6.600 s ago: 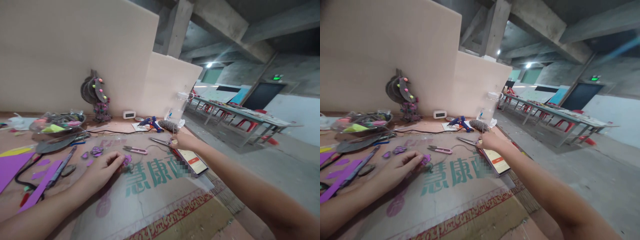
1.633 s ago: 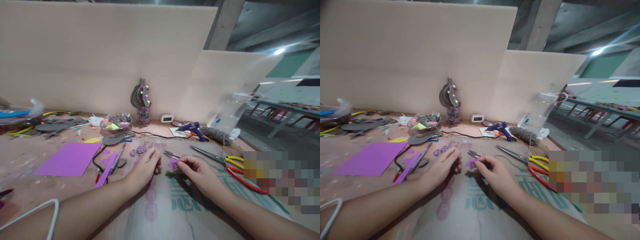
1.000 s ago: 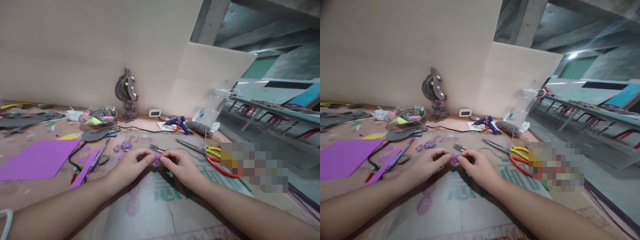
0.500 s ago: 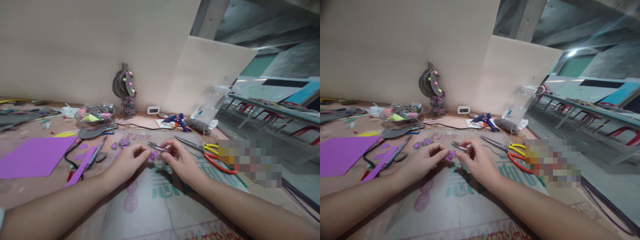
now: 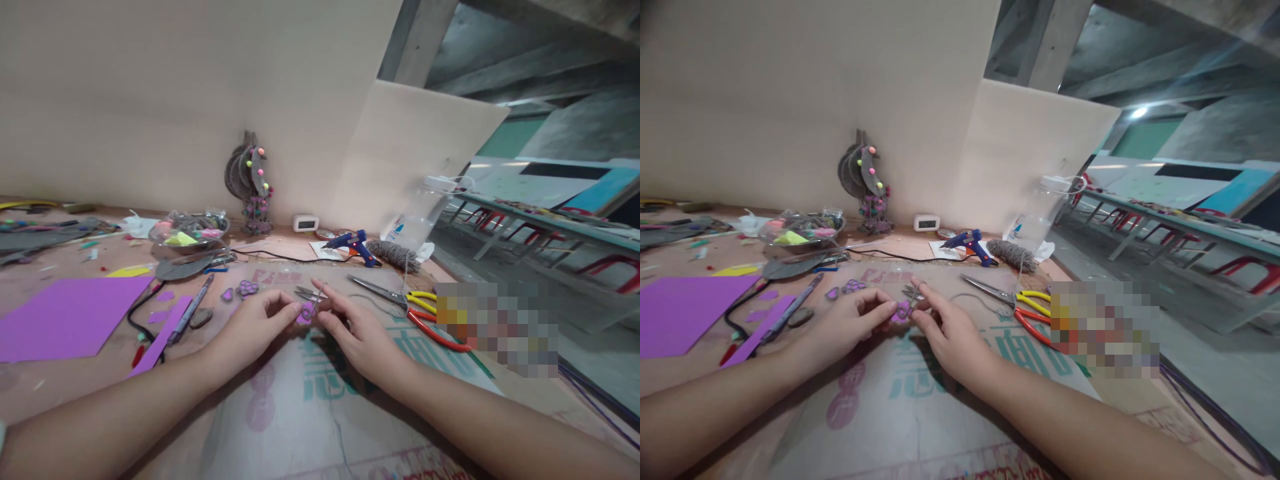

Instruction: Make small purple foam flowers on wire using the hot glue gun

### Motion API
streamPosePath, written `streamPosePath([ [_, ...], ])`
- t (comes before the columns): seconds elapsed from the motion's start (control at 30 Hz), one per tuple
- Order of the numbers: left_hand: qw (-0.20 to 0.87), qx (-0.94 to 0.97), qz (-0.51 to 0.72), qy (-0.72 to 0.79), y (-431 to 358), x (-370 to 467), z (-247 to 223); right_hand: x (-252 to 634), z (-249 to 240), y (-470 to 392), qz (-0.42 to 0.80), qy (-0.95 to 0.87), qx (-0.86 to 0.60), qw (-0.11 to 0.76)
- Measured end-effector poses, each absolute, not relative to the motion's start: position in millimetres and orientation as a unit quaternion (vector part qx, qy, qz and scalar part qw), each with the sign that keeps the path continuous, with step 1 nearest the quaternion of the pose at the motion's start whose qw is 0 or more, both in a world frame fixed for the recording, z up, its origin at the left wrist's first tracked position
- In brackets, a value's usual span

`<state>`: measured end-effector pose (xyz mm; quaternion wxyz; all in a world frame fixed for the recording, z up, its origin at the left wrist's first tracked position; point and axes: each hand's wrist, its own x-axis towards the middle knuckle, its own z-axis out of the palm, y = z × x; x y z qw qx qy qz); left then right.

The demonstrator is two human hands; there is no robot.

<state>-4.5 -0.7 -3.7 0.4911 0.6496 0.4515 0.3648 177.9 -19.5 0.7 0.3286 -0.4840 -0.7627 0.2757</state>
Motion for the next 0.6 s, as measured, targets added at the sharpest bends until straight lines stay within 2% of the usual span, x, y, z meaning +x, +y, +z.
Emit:
streamPosePath([
  [0.4, 0.471, 0.697, 0.338, 0.423, -3.7, -5.7, -4.2, 174.3, 2.8, -16.2, 0.349, -0.720, -0.483, 0.357],
  [0.6, 0.479, 0.691, 0.333, 0.427, -3.6, -5.3, -3.8, 177.5, 4.9, -16.7, 0.318, -0.730, -0.492, 0.351],
])
